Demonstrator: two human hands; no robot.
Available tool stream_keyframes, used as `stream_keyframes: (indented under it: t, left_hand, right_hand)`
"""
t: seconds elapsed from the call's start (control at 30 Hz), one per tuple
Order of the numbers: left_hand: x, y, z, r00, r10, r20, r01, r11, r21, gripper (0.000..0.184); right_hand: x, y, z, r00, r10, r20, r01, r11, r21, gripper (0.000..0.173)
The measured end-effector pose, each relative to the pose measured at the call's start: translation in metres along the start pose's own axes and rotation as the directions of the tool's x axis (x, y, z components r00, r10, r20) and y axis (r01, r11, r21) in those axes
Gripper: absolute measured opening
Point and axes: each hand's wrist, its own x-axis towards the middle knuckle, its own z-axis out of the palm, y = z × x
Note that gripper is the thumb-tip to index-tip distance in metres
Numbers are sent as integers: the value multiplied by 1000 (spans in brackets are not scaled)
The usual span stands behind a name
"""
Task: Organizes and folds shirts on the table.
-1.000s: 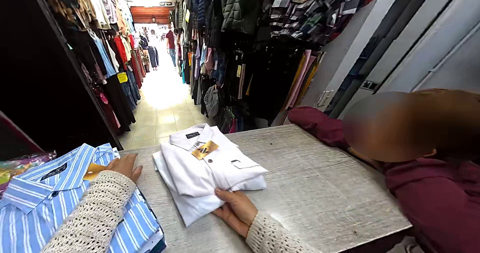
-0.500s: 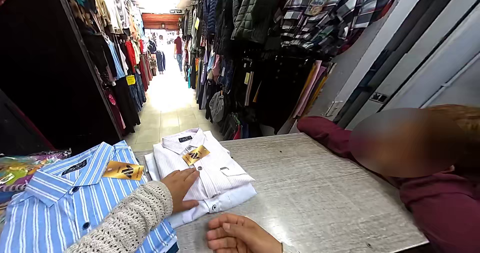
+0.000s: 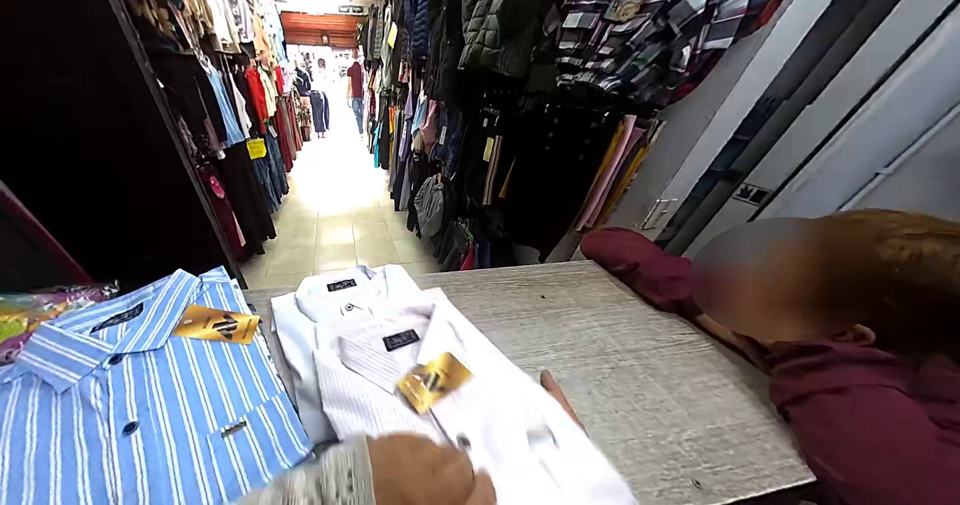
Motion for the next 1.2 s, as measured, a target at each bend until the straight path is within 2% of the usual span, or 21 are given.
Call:
stream_keyframes:
  t: [0.03, 0.07, 0.1, 0.13, 0.2, 0.23, 0.27, 0.3, 0.37, 0.43, 0.47, 0.57, 0.63, 0.7, 0.77, 0.87, 0.93, 1.0, 1.03, 1.13, 1.2]
  left_hand:
    - [-4, 13, 2, 989, -11, 150, 25, 995, -92, 21]
    - [-7, 21, 4, 953, -22, 301, 80, 980, -180, 25]
    - [-11, 26, 8, 922, -35, 386, 131, 965, -225, 27]
    - [-18, 30, 12, 903, -67, 424, 187, 951, -246, 27]
    - [-39, 39, 21, 943, -208, 259, 271, 933, -236, 28]
    - [-48, 43, 21, 933, -325, 154, 353, 908, -225, 35]
    - [-56, 45, 20, 885, -461, 64, 461, 852, -249, 43]
    - [-62, 47, 18, 801, -599, -19, 570, 771, -283, 49]
    - [-77, 58, 17, 555, -827, -88, 736, 538, -411, 55]
    - [-88, 67, 24, 332, -943, 32, 752, 244, -613, 62]
    - [-87, 70, 26, 251, -961, 112, 714, 106, -692, 65]
    - [-71, 70, 25, 73, -959, 272, 556, -187, -810, 66]
    - [-62, 67, 21, 8, -938, 346, 464, -303, -832, 47]
    - [-56, 69, 19, 13, -929, 370, 393, -335, -856, 33]
    - [-49, 70, 21, 47, -947, 317, 353, -281, -893, 38]
    - [-29, 51, 20, 207, -958, 199, 403, -101, -910, 63]
    - [-7, 31, 22, 293, -935, 201, 417, -65, -907, 71]
    - [12, 17, 34, 317, -900, 299, 491, -115, -864, 73]
    - [19, 15, 42, 314, -868, 385, 558, -160, -815, 73]
    - [35, 25, 59, 300, -715, 632, 720, -265, -641, 78]
    - [36, 36, 61, 298, -639, 709, 767, -282, -577, 83]
  right_hand:
    - [2, -6, -3, 996, 76, 37, -78, 996, 43, 57]
    - [3, -9, -12, 978, 133, 161, -145, 987, 65, 56]
    - [2, -12, -18, 947, 187, 263, -207, 977, 51, 49]
    - [-2, -16, -18, 928, 247, 277, -252, 968, -20, 40]
    - [-1, -24, -17, 907, 342, 246, -306, 936, -172, 25]
    - [3, -27, -17, 892, 373, 254, -328, 922, -203, 21]
    - [7, -29, -18, 876, 396, 276, -351, 915, -199, 20]
    - [11, -29, -19, 860, 411, 302, -377, 911, -168, 21]
    - [20, -28, -16, 850, 421, 318, -419, 905, -76, 27]
    - [30, -30, -10, 838, 428, 338, -455, 890, 2, 32]
    - [35, -31, -8, 823, 442, 356, -473, 881, 0, 32]
    - [44, -35, -2, 758, 524, 388, -478, 852, -215, 29]
    - [42, -38, 0, 727, 561, 397, -450, 825, -343, 22]
    - [40, -39, -3, 714, 554, 429, -413, 827, -381, 20]
    - [38, -41, -10, 745, 497, 445, -366, 862, -351, 20]
    - [51, -47, -26, 853, 350, 387, -272, 931, -243, 18]
    - [61, -65, -30, 949, 205, 241, -143, 957, -252, 21]
    - [71, -85, -35, 994, 106, 36, -89, 945, -314, 22]
    - [78, -93, -49, 996, 84, 0, -78, 918, -388, 17]
    - [88, -104, -105, 989, 124, 85, -40, 763, -645, 21]
    - [74, -105, -120, 977, 191, 92, -72, 709, -702, 26]
